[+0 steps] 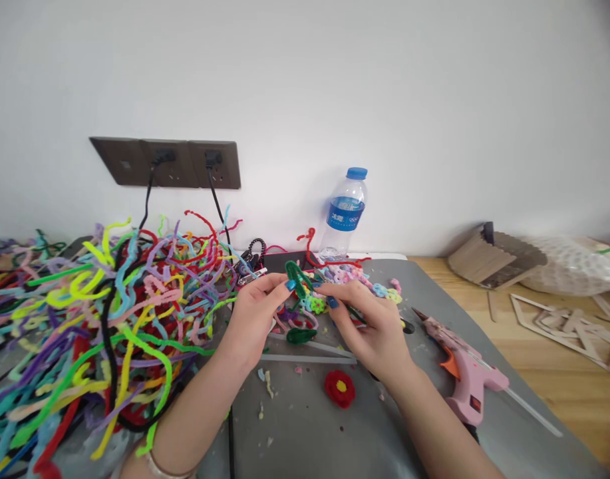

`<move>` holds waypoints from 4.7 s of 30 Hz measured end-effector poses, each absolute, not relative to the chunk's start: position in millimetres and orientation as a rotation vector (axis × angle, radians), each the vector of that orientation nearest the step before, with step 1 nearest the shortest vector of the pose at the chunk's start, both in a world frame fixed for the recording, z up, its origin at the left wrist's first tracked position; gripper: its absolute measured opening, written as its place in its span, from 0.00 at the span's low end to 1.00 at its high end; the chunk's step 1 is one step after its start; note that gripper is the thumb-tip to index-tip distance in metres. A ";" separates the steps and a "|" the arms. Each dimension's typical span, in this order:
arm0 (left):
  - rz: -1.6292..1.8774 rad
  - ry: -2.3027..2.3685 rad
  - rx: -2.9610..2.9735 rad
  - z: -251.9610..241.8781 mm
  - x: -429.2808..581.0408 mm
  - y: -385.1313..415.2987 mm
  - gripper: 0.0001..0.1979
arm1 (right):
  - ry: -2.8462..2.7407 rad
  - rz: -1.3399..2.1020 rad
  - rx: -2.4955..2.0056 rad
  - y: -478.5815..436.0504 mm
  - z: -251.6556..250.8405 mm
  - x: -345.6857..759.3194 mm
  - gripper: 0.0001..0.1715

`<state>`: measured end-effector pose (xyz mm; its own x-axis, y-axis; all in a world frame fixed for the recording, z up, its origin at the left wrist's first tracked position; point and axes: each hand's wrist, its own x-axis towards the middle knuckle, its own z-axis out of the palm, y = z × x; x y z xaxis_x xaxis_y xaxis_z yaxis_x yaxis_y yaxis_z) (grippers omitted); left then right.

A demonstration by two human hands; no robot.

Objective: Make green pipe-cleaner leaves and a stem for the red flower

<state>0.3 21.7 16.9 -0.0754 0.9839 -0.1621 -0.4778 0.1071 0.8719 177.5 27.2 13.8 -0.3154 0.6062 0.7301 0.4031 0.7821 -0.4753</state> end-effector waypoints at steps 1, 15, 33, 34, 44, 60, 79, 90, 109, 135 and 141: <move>1.379 0.983 0.695 16.9 0.2 21.6 0.15 | -1.957 0.244 -0.753 27.3 13.9 177.3 0.19; 1.415 0.956 0.693 18.7 1.8 21.4 0.14 | -1.992 0.301 -0.787 24.6 12.2 176.5 0.20; 1.447 0.970 0.725 13.1 -0.3 21.8 0.11 | -1.999 0.317 -0.787 22.5 14.2 175.8 0.18; 1.449 0.971 0.726 13.2 -0.4 21.7 0.11 | -1.999 0.321 -0.788 22.4 14.3 175.8 0.18; 1.440 0.972 0.740 15.6 0.8 21.5 0.12 | -2.002 0.335 -0.789 22.7 13.8 174.8 0.18; 1.472 0.965 0.739 15.5 0.6 22.6 0.12 | -2.017 0.390 -0.806 20.5 9.5 172.4 0.19; 1.499 0.947 0.701 15.6 -0.3 22.8 0.15 | -2.051 0.597 -0.763 18.4 4.8 168.6 0.20; 1.532 0.927 0.673 16.8 0.1 22.1 0.15 | -2.056 0.502 -0.801 18.9 3.5 167.0 0.19; 1.576 0.922 0.653 17.1 -0.2 23.1 0.16 | -2.038 0.452 -0.775 18.1 2.0 164.4 0.20; 1.562 0.924 0.674 16.2 0.2 23.0 0.13 | -2.057 0.580 -0.827 19.3 0.8 164.5 0.19; 1.569 0.933 0.676 15.3 0.4 22.4 0.13 | -2.058 0.578 -0.834 19.6 0.8 164.7 0.19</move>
<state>0.4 22.4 15.3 -0.2018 0.9774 -0.0635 -0.5223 -0.0526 0.8511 164.7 19.6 0.8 -0.4426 0.7307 0.5198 0.3534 0.6749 -0.6478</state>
